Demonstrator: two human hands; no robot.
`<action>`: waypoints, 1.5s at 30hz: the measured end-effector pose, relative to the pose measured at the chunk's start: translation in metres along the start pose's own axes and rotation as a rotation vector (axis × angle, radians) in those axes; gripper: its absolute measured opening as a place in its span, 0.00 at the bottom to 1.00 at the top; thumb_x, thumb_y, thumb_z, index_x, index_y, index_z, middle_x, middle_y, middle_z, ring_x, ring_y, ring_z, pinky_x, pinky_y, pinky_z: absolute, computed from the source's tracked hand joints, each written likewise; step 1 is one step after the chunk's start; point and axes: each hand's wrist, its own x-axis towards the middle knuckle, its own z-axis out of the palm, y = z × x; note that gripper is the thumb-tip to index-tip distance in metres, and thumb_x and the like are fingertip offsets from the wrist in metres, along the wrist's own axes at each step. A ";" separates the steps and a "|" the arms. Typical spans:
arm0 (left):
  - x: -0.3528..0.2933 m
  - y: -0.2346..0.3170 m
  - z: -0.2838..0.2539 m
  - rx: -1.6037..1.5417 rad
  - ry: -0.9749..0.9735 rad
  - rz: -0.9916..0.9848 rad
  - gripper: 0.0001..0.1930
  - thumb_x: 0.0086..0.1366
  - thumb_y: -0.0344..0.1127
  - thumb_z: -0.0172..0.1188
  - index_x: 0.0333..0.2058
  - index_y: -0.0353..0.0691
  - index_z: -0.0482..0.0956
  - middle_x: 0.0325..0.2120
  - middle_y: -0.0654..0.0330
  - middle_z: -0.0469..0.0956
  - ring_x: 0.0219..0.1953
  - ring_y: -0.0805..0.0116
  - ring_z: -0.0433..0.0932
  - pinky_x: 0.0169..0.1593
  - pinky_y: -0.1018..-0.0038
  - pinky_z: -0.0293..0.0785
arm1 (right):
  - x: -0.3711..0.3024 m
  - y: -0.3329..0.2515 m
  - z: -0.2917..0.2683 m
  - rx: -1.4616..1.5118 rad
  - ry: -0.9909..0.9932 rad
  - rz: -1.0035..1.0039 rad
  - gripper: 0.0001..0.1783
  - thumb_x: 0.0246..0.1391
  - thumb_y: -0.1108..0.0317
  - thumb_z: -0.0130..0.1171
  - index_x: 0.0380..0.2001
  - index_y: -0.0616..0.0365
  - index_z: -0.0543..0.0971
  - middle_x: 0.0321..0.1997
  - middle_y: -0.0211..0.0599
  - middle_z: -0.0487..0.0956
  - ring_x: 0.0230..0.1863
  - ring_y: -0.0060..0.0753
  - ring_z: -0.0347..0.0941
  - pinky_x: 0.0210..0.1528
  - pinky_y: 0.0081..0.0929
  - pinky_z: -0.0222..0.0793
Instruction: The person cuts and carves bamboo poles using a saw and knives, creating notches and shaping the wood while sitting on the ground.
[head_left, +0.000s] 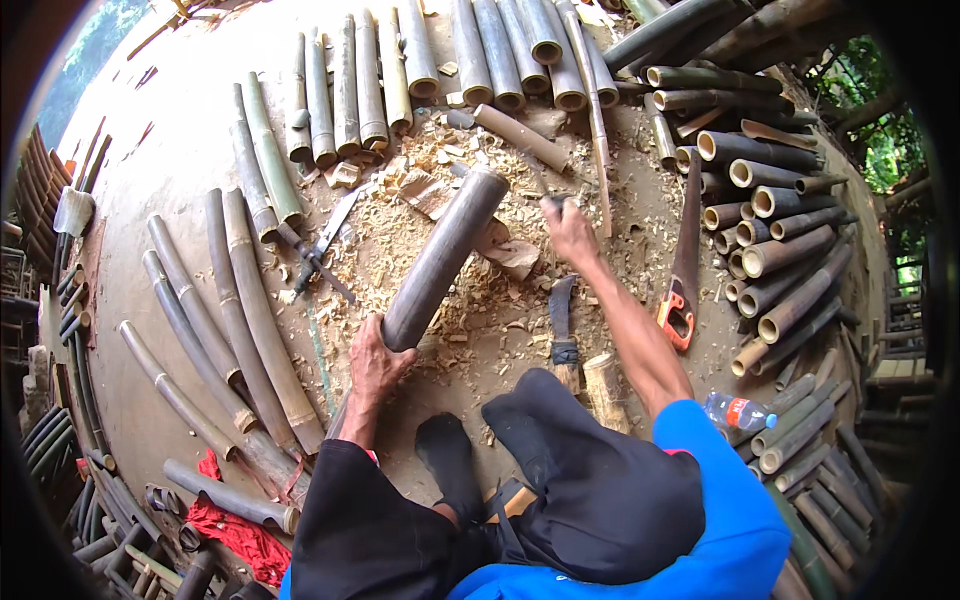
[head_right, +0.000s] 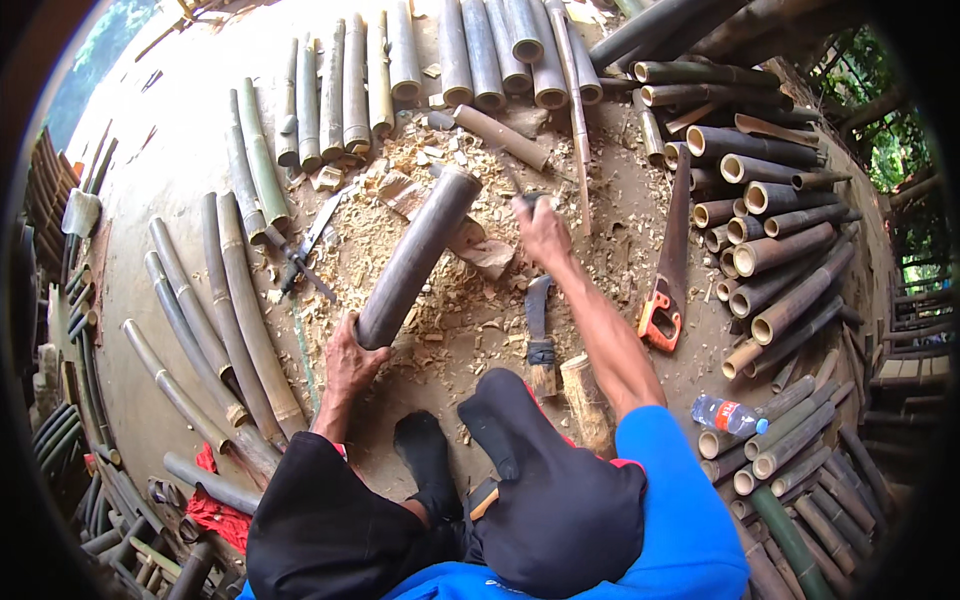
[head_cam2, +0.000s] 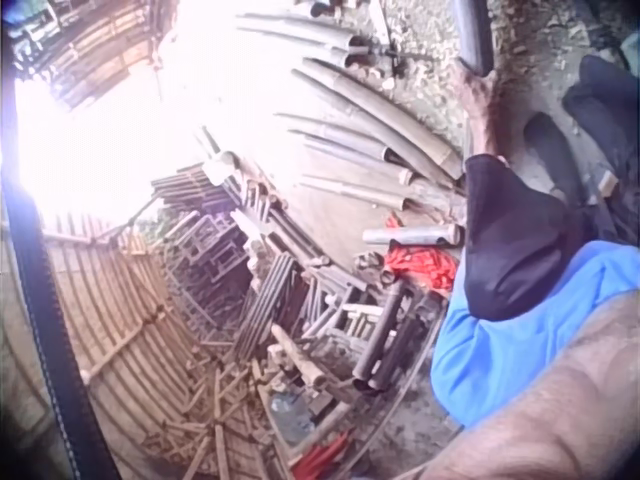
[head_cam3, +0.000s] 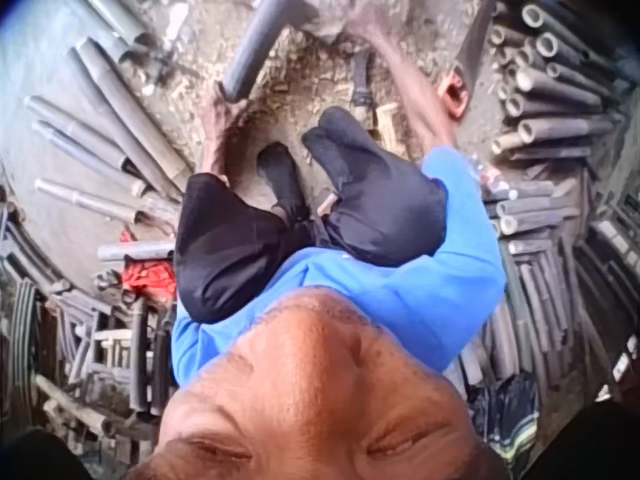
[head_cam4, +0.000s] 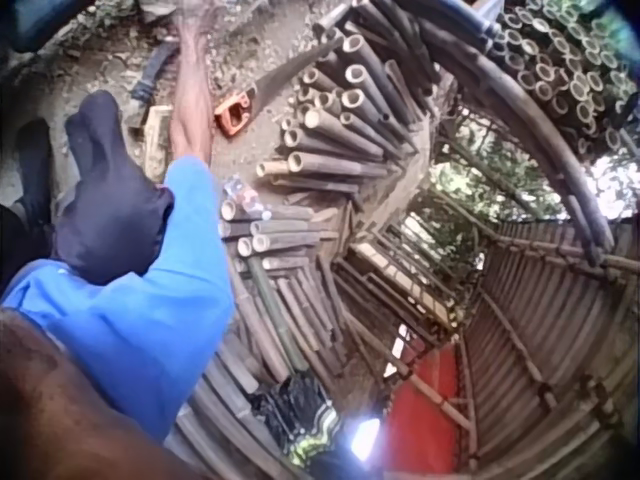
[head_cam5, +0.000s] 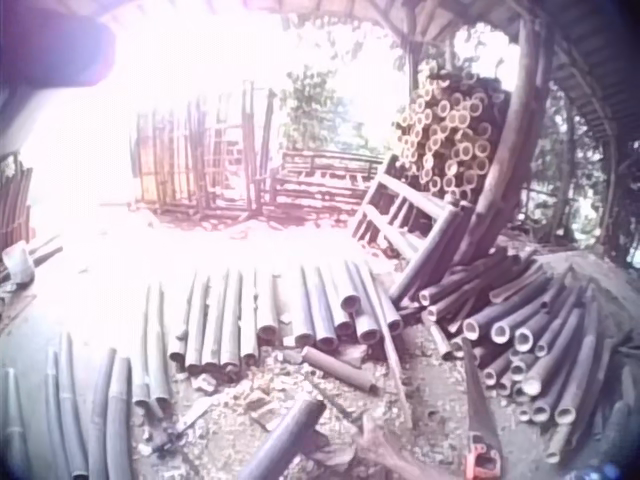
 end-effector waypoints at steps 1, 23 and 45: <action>0.003 0.004 -0.001 -0.029 -0.084 -0.048 0.42 0.43 0.46 0.77 0.57 0.35 0.74 0.43 0.42 0.81 0.47 0.42 0.81 0.53 0.53 0.77 | 0.008 0.001 -0.003 -0.081 0.096 -0.115 0.32 0.73 0.33 0.42 0.40 0.55 0.67 0.17 0.24 0.67 0.13 0.24 0.62 0.11 0.29 0.60; 0.002 0.008 -0.008 -0.037 -0.042 0.005 0.38 0.42 0.44 0.76 0.52 0.31 0.77 0.42 0.45 0.78 0.48 0.44 0.78 0.55 0.56 0.76 | -0.019 -0.010 -0.003 -0.292 -0.156 -0.282 0.31 0.74 0.36 0.39 0.35 0.55 0.69 0.18 0.24 0.65 0.13 0.20 0.57 0.09 0.28 0.56; 0.018 -0.006 -0.026 -0.095 -0.296 -0.107 0.44 0.40 0.52 0.79 0.55 0.34 0.79 0.47 0.45 0.82 0.52 0.47 0.81 0.58 0.57 0.76 | -0.021 -0.005 0.013 -0.256 -0.203 -0.273 0.32 0.73 0.33 0.36 0.37 0.53 0.69 0.18 0.17 0.61 0.15 0.16 0.55 0.10 0.26 0.55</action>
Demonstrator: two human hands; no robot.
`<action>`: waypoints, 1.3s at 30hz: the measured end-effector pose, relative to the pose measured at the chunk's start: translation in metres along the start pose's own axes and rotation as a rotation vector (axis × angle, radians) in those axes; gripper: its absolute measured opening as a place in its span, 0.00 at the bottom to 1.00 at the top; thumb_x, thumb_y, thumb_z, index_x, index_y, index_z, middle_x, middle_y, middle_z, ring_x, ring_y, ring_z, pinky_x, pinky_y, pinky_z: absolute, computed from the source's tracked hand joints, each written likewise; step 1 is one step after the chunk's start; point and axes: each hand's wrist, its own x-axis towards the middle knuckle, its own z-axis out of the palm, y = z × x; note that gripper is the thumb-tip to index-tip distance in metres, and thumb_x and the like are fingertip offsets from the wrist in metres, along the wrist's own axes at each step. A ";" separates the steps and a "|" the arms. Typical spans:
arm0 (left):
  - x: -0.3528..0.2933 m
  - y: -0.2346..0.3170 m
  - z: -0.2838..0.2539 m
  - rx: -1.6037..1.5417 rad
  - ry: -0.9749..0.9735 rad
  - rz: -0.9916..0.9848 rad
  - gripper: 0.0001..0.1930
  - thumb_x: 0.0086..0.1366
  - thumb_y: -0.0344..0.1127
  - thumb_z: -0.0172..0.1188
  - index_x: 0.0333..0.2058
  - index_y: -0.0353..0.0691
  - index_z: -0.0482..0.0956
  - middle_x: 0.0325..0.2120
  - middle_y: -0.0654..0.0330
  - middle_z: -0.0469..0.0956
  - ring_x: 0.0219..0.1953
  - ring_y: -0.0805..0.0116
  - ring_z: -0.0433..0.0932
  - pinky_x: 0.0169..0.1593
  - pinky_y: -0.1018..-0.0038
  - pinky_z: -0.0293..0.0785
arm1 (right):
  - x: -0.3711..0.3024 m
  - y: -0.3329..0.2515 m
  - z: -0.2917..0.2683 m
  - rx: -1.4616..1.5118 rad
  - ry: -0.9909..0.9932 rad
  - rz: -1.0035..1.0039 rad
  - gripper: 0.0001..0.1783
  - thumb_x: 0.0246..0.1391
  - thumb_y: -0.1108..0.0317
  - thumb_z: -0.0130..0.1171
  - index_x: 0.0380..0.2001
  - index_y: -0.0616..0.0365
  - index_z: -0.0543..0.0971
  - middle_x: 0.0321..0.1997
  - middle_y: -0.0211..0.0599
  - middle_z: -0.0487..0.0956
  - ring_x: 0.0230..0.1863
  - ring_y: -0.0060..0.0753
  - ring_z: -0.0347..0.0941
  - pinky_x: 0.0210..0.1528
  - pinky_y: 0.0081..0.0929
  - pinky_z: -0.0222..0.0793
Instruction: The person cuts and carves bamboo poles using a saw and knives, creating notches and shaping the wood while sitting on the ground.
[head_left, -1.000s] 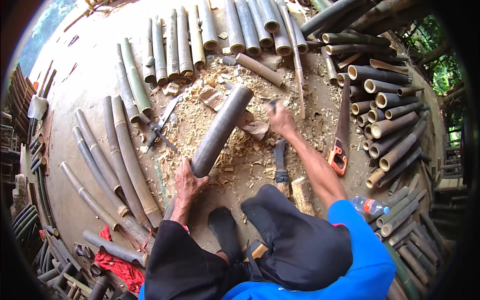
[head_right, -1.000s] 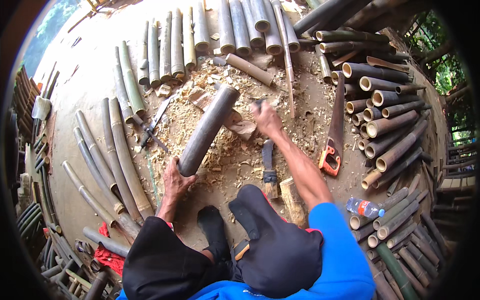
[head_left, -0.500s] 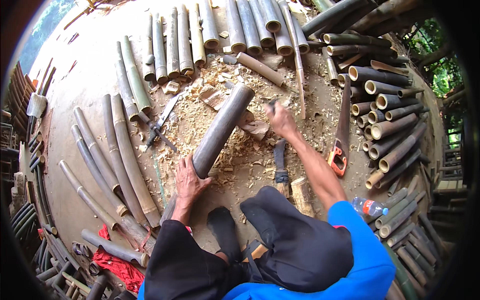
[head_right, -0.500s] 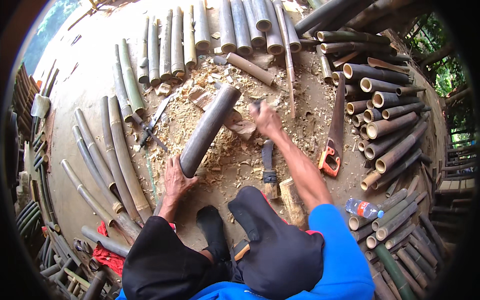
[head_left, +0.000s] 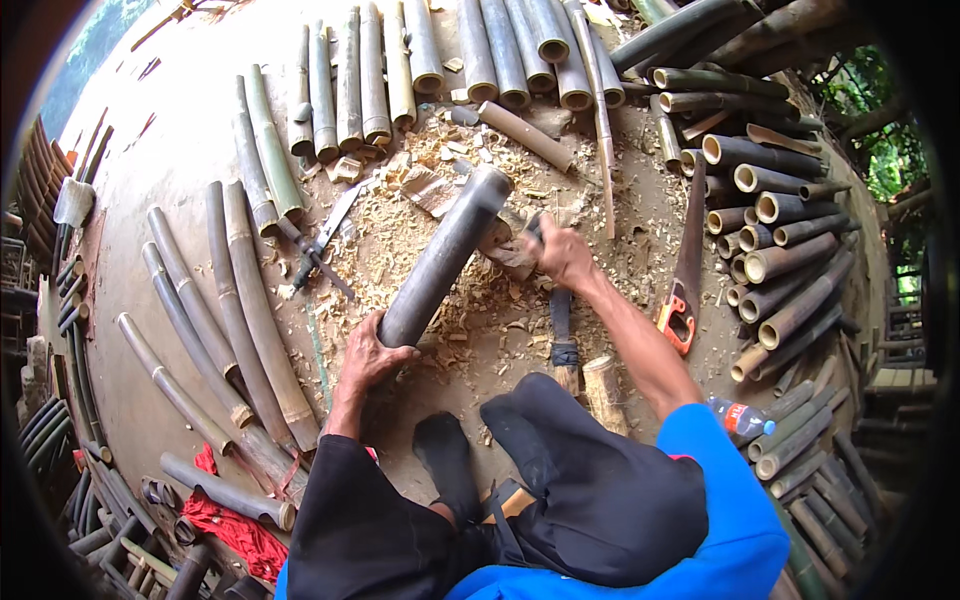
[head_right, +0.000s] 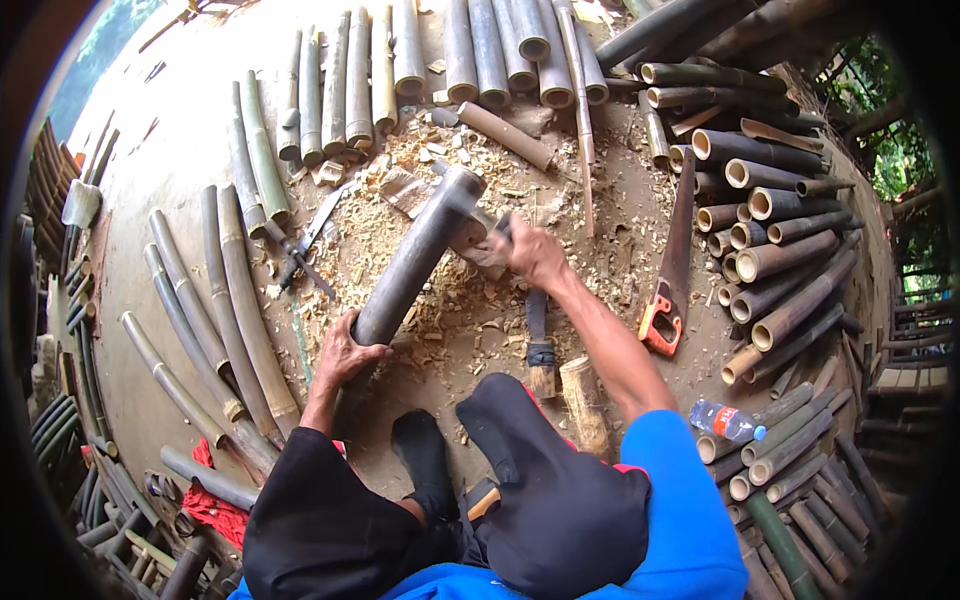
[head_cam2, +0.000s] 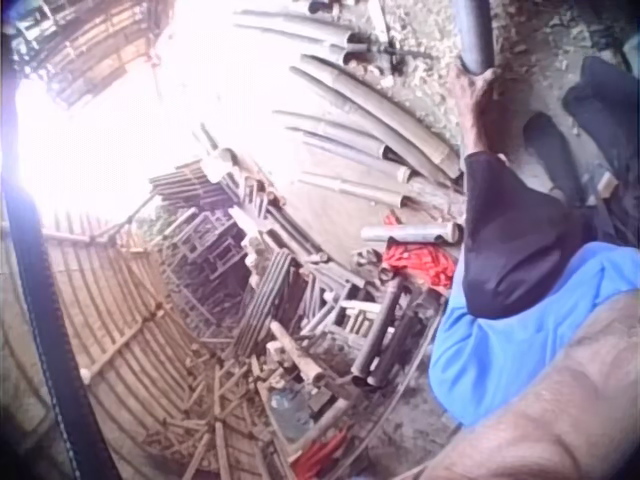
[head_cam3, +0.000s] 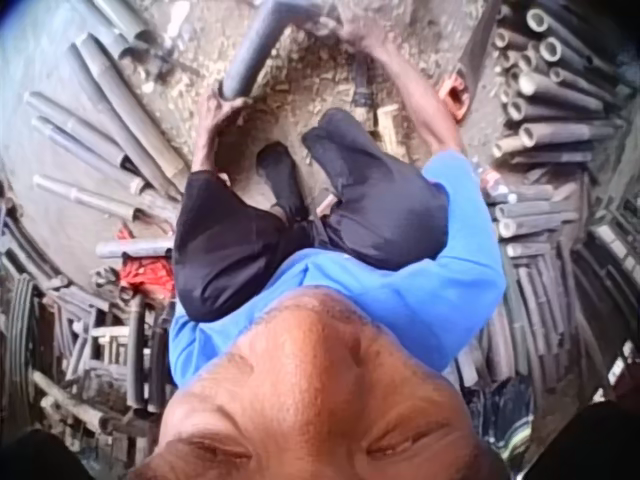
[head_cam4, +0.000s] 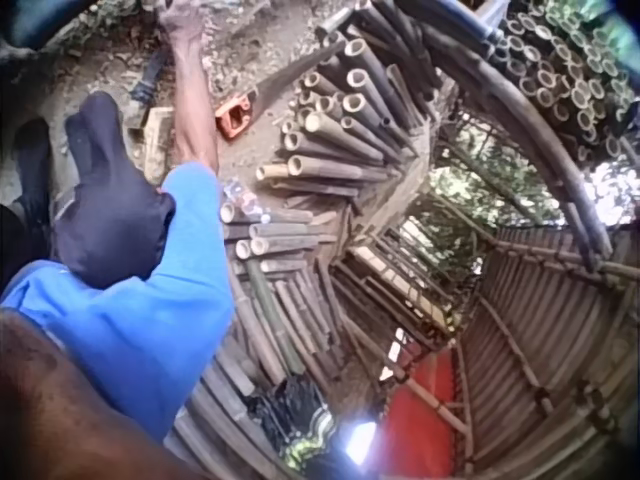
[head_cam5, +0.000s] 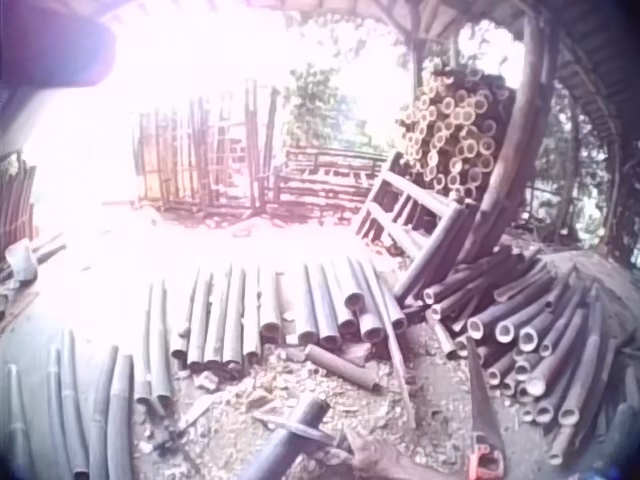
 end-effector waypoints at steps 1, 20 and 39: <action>0.003 0.002 0.001 -0.004 -0.003 0.004 0.44 0.40 0.52 0.79 0.55 0.34 0.79 0.47 0.45 0.82 0.52 0.47 0.81 0.58 0.57 0.76 | 0.005 0.004 -0.003 0.070 0.130 0.122 0.32 0.73 0.33 0.36 0.37 0.52 0.69 0.18 0.16 0.61 0.14 0.16 0.54 0.10 0.26 0.55; -0.038 -0.002 0.005 -0.197 0.288 0.097 0.43 0.53 0.50 0.78 0.64 0.37 0.73 0.60 0.43 0.72 0.64 0.43 0.70 0.66 0.56 0.69 | 0.015 0.067 -0.003 -0.591 0.270 0.052 0.27 0.68 0.45 0.58 0.55 0.58 0.76 0.45 0.57 0.82 0.47 0.65 0.78 0.47 0.59 0.72; -0.072 -0.149 -0.062 0.283 0.648 -0.714 0.75 0.33 0.44 0.80 0.77 0.57 0.37 0.53 0.32 0.68 0.56 0.34 0.71 0.61 0.41 0.66 | 0.025 0.062 0.005 -0.541 0.191 -0.012 0.27 0.69 0.50 0.59 0.57 0.62 0.76 0.49 0.57 0.80 0.51 0.65 0.74 0.53 0.57 0.68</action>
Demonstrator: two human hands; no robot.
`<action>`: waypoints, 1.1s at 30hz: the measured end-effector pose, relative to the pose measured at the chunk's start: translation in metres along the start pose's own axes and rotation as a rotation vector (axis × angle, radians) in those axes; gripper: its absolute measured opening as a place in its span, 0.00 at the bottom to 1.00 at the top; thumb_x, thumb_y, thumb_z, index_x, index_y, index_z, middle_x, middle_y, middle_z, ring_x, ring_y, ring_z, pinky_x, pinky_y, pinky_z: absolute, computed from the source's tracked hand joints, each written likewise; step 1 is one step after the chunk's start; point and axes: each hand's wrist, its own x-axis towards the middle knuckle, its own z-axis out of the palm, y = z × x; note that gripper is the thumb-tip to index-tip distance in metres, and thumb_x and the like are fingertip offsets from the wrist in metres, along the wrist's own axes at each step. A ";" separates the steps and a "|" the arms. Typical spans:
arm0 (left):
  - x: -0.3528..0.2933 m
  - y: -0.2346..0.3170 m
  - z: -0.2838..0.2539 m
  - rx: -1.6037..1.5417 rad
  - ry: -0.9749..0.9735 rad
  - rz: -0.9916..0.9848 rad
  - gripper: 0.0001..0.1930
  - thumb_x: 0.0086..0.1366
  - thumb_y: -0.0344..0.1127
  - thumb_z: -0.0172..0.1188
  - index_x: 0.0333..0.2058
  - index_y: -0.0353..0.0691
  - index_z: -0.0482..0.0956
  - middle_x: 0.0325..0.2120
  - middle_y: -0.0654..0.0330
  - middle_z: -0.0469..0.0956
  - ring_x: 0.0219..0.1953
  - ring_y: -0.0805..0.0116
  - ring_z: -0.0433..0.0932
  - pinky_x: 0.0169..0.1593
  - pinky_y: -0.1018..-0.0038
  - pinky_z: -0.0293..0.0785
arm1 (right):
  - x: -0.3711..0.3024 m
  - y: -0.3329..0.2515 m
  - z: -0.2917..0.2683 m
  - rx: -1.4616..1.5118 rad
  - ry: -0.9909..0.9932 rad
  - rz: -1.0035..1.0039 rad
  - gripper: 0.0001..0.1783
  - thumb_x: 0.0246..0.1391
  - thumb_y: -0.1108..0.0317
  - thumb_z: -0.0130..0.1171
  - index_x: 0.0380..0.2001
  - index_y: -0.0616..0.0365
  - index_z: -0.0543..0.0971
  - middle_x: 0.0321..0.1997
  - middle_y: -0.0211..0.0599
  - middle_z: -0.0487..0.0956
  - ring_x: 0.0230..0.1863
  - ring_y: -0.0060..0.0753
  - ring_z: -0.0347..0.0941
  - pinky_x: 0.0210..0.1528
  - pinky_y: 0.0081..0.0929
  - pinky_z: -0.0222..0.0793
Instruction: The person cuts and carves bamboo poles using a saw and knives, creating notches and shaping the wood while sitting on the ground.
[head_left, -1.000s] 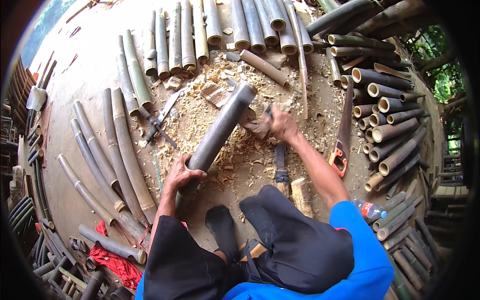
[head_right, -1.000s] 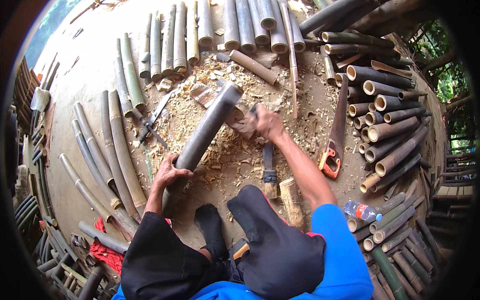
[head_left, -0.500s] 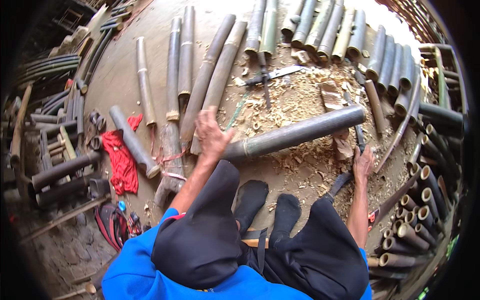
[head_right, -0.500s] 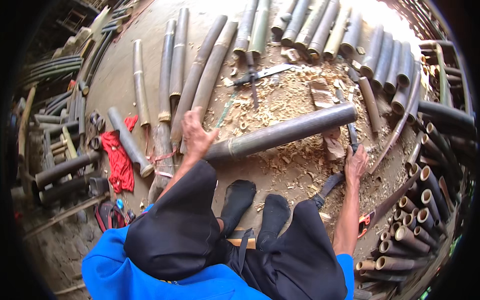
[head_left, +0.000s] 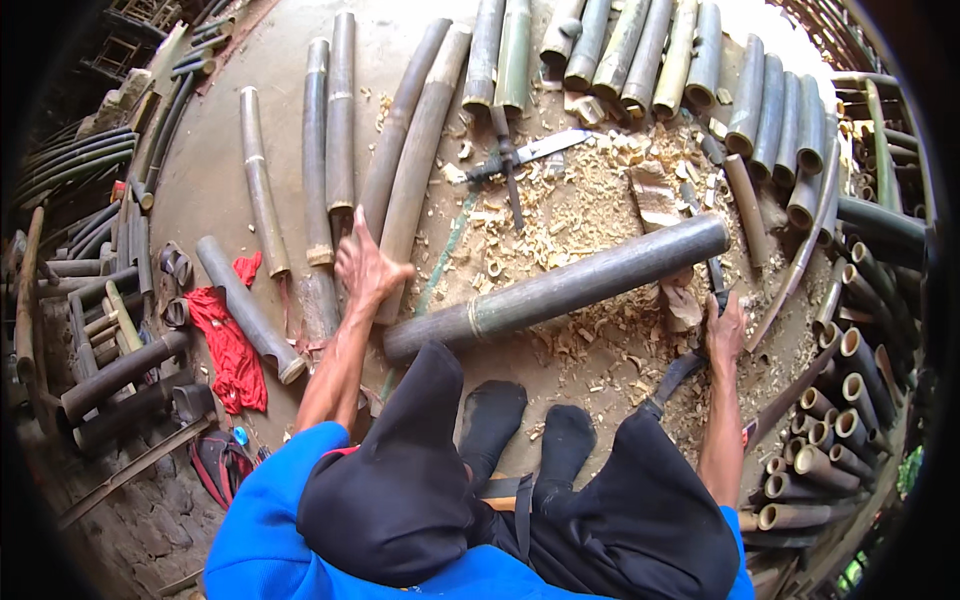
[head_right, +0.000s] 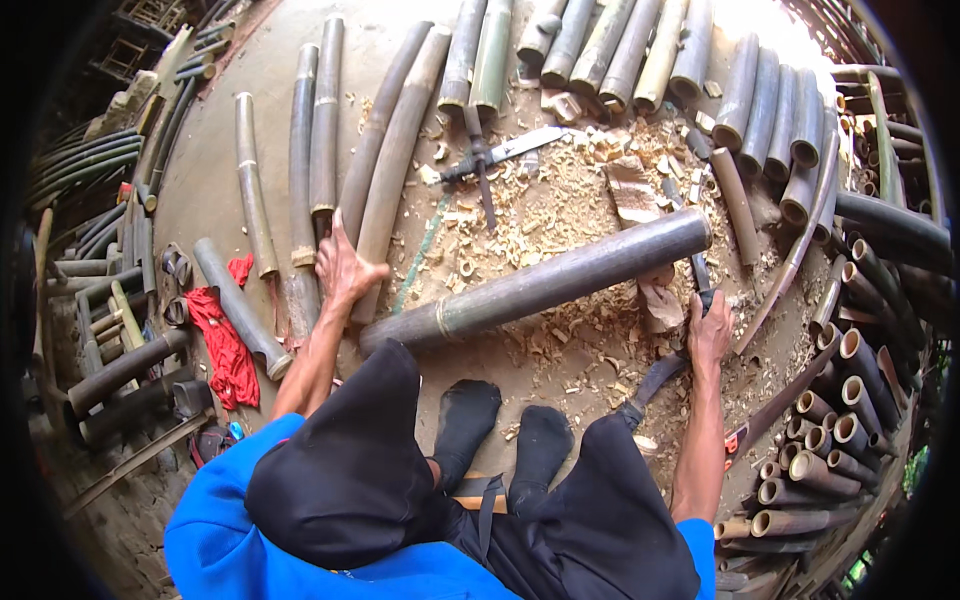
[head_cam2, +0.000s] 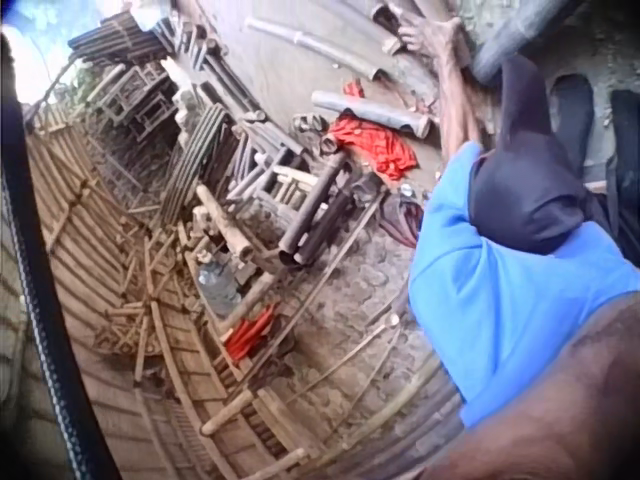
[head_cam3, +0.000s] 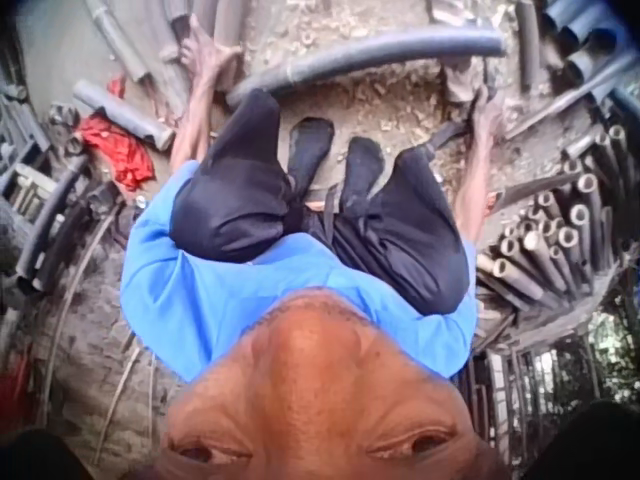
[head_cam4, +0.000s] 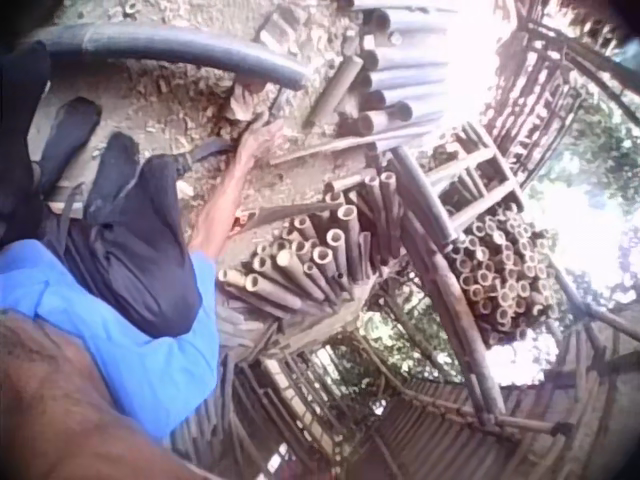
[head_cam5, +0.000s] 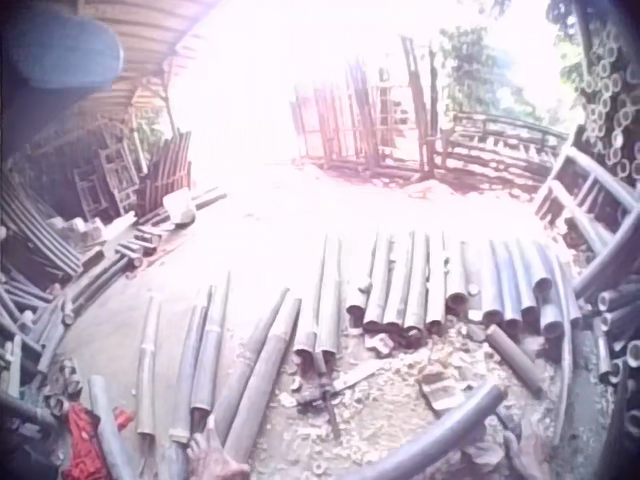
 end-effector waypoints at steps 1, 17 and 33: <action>0.008 0.010 0.003 -0.031 -0.014 0.007 0.74 0.33 0.46 0.79 0.77 0.57 0.38 0.53 0.32 0.68 0.55 0.35 0.72 0.60 0.41 0.66 | -0.001 -0.001 -0.002 -0.012 -0.004 -0.008 0.24 0.69 0.50 0.58 0.53 0.62 0.76 0.47 0.56 0.80 0.49 0.65 0.74 0.52 0.57 0.68; 0.136 0.034 -0.021 -0.077 0.226 -0.095 0.67 0.46 0.63 0.79 0.77 0.51 0.47 0.73 0.38 0.57 0.76 0.40 0.55 0.74 0.41 0.56 | 0.002 -0.001 -0.019 0.064 -0.101 0.040 0.21 0.72 0.50 0.55 0.49 0.59 0.75 0.45 0.54 0.79 0.48 0.64 0.74 0.50 0.58 0.67; 0.211 -0.178 -0.059 -0.011 0.172 -0.633 0.47 0.53 0.61 0.74 0.67 0.45 0.70 0.65 0.45 0.72 0.68 0.44 0.71 0.69 0.48 0.68 | -0.003 -0.020 0.003 0.106 0.004 -0.028 0.20 0.71 0.52 0.57 0.45 0.62 0.76 0.43 0.57 0.80 0.45 0.67 0.75 0.47 0.58 0.67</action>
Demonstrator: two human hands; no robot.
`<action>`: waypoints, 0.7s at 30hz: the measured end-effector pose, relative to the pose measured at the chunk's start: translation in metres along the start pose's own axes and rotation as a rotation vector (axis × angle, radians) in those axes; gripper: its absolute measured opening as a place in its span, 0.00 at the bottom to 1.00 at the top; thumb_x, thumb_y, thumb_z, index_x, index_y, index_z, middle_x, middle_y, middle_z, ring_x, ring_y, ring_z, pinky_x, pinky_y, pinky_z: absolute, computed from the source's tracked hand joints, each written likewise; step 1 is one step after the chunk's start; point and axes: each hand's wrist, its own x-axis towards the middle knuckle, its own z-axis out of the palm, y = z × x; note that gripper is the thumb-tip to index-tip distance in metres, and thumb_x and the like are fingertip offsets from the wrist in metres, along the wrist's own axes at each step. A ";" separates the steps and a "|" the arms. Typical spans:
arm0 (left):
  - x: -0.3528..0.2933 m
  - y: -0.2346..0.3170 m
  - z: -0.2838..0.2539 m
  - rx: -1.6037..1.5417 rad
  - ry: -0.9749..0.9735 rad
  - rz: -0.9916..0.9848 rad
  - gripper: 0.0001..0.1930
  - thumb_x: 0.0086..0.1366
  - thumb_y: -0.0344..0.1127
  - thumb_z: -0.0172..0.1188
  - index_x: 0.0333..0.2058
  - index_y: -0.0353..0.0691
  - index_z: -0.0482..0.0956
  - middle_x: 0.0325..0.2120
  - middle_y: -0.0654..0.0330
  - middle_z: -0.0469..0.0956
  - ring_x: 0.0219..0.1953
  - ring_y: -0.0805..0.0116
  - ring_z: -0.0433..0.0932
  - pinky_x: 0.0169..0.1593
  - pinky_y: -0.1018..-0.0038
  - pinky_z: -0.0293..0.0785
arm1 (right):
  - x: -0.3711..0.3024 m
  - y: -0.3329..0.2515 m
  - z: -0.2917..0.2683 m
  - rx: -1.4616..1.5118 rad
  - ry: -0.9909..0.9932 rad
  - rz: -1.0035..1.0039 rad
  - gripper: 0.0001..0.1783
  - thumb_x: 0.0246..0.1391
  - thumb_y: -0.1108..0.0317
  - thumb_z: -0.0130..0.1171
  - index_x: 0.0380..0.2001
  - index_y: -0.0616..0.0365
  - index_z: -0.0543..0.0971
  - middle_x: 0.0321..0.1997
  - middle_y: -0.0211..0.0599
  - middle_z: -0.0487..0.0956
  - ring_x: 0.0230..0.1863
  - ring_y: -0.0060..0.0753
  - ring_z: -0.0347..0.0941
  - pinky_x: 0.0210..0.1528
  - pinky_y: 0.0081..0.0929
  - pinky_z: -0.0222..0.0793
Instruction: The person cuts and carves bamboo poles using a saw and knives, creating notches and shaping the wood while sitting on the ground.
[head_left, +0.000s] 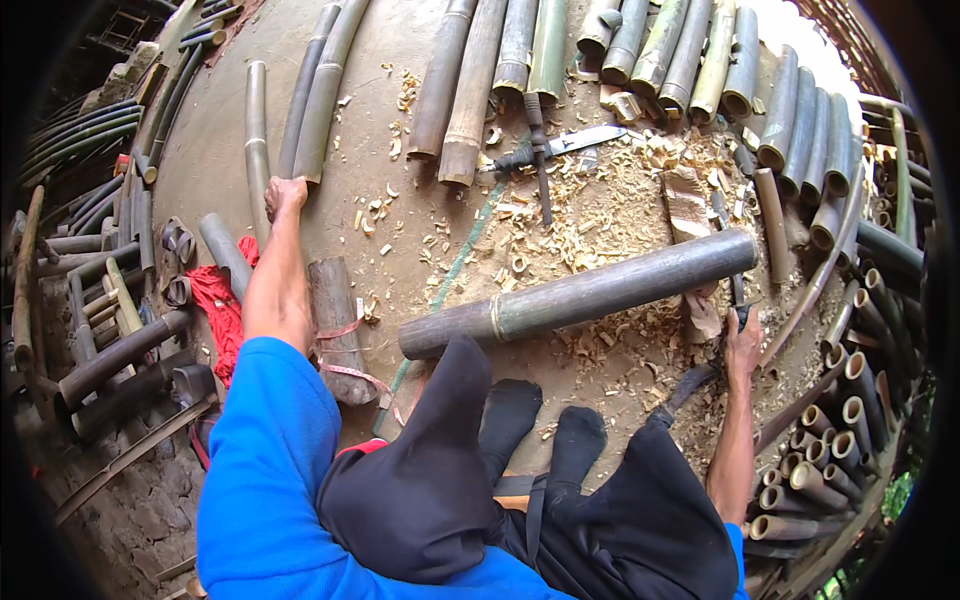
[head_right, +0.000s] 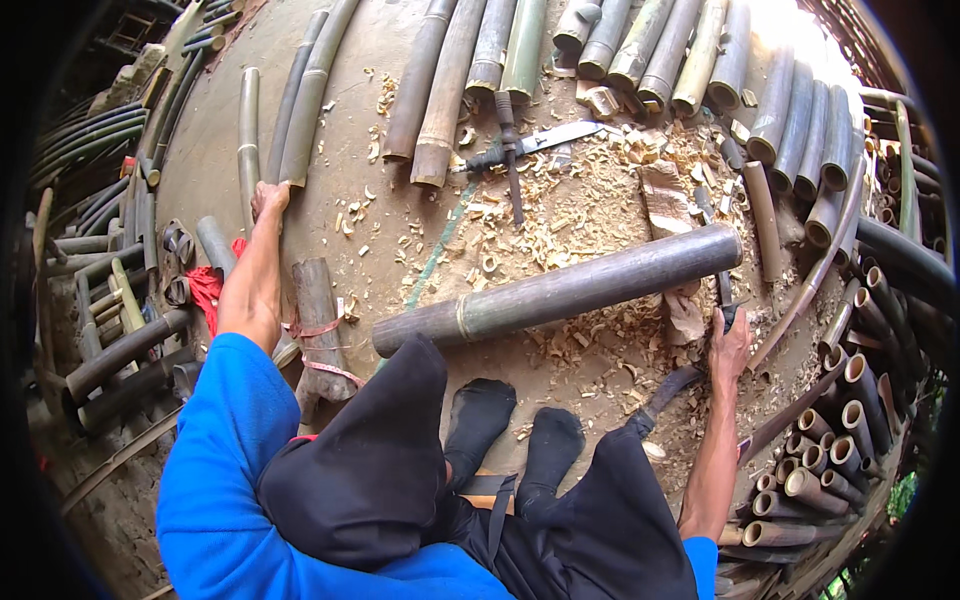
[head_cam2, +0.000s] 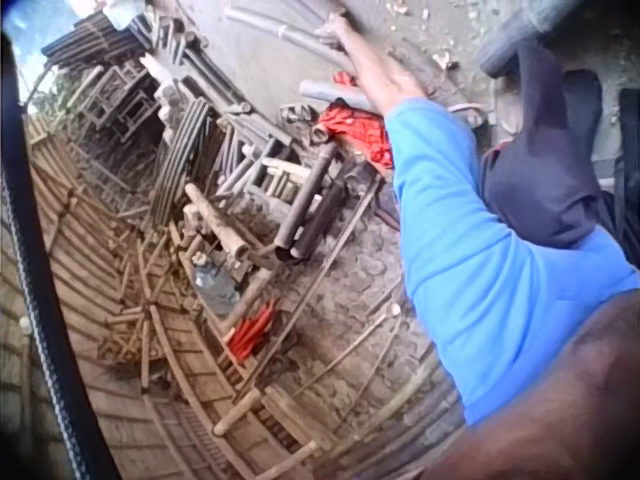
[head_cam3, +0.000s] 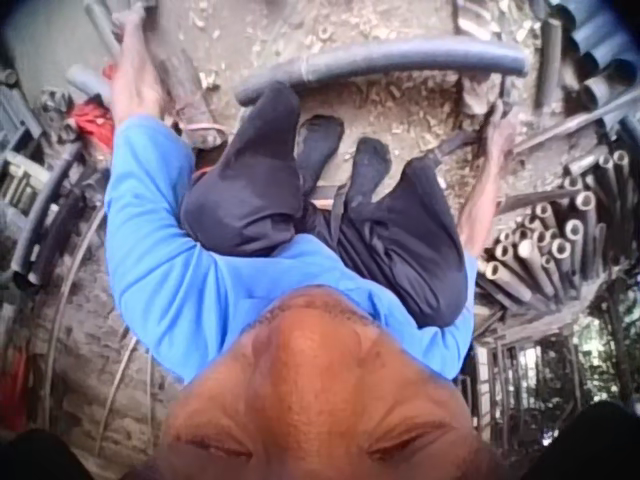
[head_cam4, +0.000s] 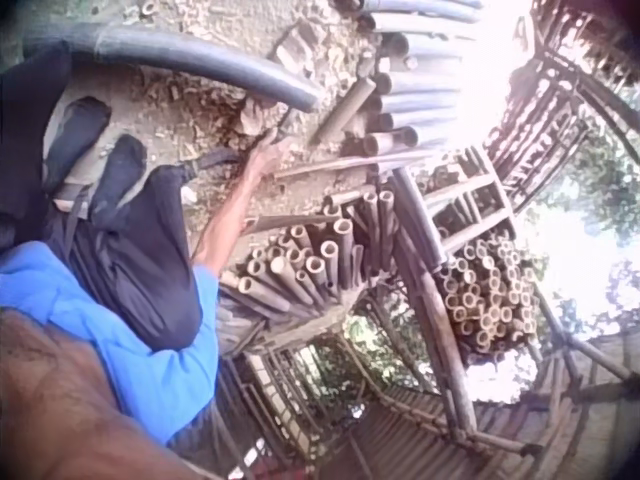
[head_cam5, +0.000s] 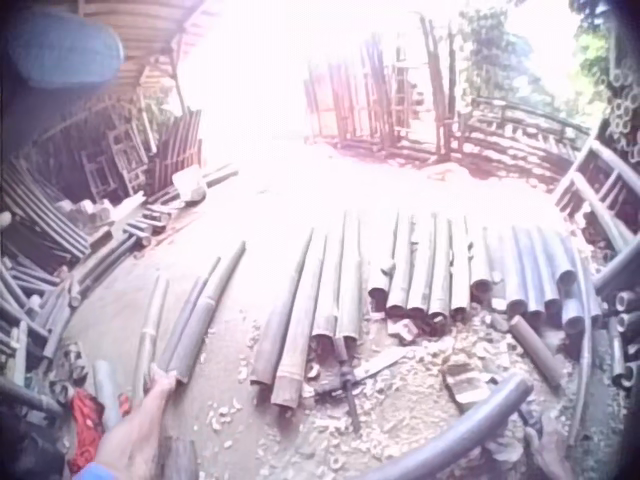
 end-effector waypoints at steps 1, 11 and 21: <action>-0.007 0.004 -0.001 0.007 0.052 0.028 0.44 0.55 0.60 0.73 0.65 0.43 0.71 0.64 0.45 0.73 0.67 0.44 0.71 0.68 0.49 0.69 | 0.001 0.002 -0.001 0.032 -0.043 0.009 0.20 0.70 0.52 0.58 0.46 0.62 0.76 0.43 0.58 0.80 0.46 0.67 0.75 0.47 0.58 0.67; -0.474 0.107 -0.003 -0.230 -0.390 1.392 0.56 0.44 0.55 0.83 0.67 0.35 0.66 0.54 0.41 0.76 0.57 0.45 0.76 0.64 0.53 0.73 | 0.011 -0.043 -0.043 -0.158 -0.242 0.103 0.40 0.68 0.35 0.50 0.60 0.64 0.77 0.55 0.58 0.77 0.60 0.54 0.71 0.59 0.64 0.69; -0.400 0.125 -0.025 -0.023 -0.721 1.441 0.37 0.45 0.30 0.74 0.58 0.43 0.74 0.44 0.48 0.83 0.48 0.47 0.84 0.54 0.56 0.81 | -0.049 -0.121 -0.040 0.289 -0.359 -0.033 0.27 0.51 0.43 0.66 0.37 0.60 0.81 0.26 0.39 0.78 0.23 0.39 0.75 0.27 0.42 0.75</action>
